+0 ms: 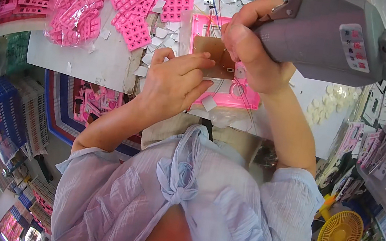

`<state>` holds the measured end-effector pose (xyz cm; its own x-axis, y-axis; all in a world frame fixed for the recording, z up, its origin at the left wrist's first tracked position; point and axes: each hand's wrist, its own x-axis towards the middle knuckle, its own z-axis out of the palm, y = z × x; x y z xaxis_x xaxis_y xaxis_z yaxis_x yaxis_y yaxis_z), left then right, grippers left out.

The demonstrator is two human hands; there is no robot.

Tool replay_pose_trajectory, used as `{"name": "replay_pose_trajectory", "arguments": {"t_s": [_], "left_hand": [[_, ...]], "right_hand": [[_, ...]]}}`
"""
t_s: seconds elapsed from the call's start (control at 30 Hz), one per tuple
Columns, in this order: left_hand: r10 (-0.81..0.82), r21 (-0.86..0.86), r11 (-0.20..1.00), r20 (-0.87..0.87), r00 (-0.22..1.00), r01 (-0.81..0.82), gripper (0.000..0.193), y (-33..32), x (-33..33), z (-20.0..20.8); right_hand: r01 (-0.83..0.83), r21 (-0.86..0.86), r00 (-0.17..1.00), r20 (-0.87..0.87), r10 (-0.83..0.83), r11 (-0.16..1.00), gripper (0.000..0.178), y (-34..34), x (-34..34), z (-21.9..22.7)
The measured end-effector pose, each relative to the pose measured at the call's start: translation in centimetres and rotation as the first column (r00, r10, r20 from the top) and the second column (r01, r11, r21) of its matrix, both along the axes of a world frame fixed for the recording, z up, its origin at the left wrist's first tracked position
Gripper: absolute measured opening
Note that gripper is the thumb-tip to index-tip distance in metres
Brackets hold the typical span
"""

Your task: Assembling a toy calculator by installing a circuit board and various components into a pink plastic casing using an electric screwdriver.

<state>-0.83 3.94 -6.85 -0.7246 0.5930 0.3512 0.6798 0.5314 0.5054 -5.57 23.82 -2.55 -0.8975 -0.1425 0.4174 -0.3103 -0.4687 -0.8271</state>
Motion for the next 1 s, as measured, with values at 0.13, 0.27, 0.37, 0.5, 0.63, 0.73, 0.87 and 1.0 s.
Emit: {"name": "replay_pose_trajectory", "arguments": {"t_s": [0.13, 0.27, 0.37, 0.5, 0.63, 0.73, 0.87, 1.0], "left_hand": [[0.019, 0.027, 0.999, 0.076, 0.997, -0.021, 0.015, 0.0, 0.3, 0.4], [0.018, 0.051, 0.998, 0.144, 0.989, -0.026, 0.013, -0.1, 0.4, 0.8], [0.042, 0.094, 0.994, 0.109, 0.993, -0.052, 0.012, 0.0, 0.4, 0.3], [0.058, 0.220, 0.972, 0.132, 0.990, -0.086, 0.012, 0.5, -0.8, 0.4], [0.018, 0.296, 0.953, 0.151, 0.988, -0.063, 0.013, 1.3, -1.2, 0.9], [0.003, 0.258, 0.966, 0.095, 0.995, -0.028, 0.013, 1.6, -1.4, 0.5], [-0.189, 0.176, 0.969, 0.074, 0.979, 0.174, 0.010, 2.3, -5.8, 3.0], [-0.128, 0.134, 0.985, 0.184, 0.975, 0.105, 0.017, 6.9, -17.3, 5.3]], "right_hand": [[0.091, 0.187, 0.995, 0.012, -0.095, 0.978, 0.013, 0.1, 0.3, -0.5], [0.129, 0.271, 0.991, -0.007, -0.132, 0.954, 0.013, 0.0, 0.3, -0.6], [0.032, 0.229, 0.999, -0.011, -0.030, 0.973, 0.017, 0.2, 0.0, 0.8], [-0.142, 0.089, 0.987, -0.064, 0.148, 0.986, 0.028, 0.1, 1.6, 4.5], [-0.102, 0.116, 0.994, -0.019, 0.105, 0.988, 0.030, 0.2, 3.0, 4.8], [-0.076, 0.107, 0.997, -0.020, 0.079, 0.991, 0.030, 0.4, 3.3, 4.5], [-0.058, 0.101, 0.997, -0.042, 0.062, 0.993, 0.028, 1.5, 3.1, 4.3], [-0.087, 0.051, 0.996, 0.000, 0.087, 0.995, 0.024, 0.2, 2.9, 3.0]]}}
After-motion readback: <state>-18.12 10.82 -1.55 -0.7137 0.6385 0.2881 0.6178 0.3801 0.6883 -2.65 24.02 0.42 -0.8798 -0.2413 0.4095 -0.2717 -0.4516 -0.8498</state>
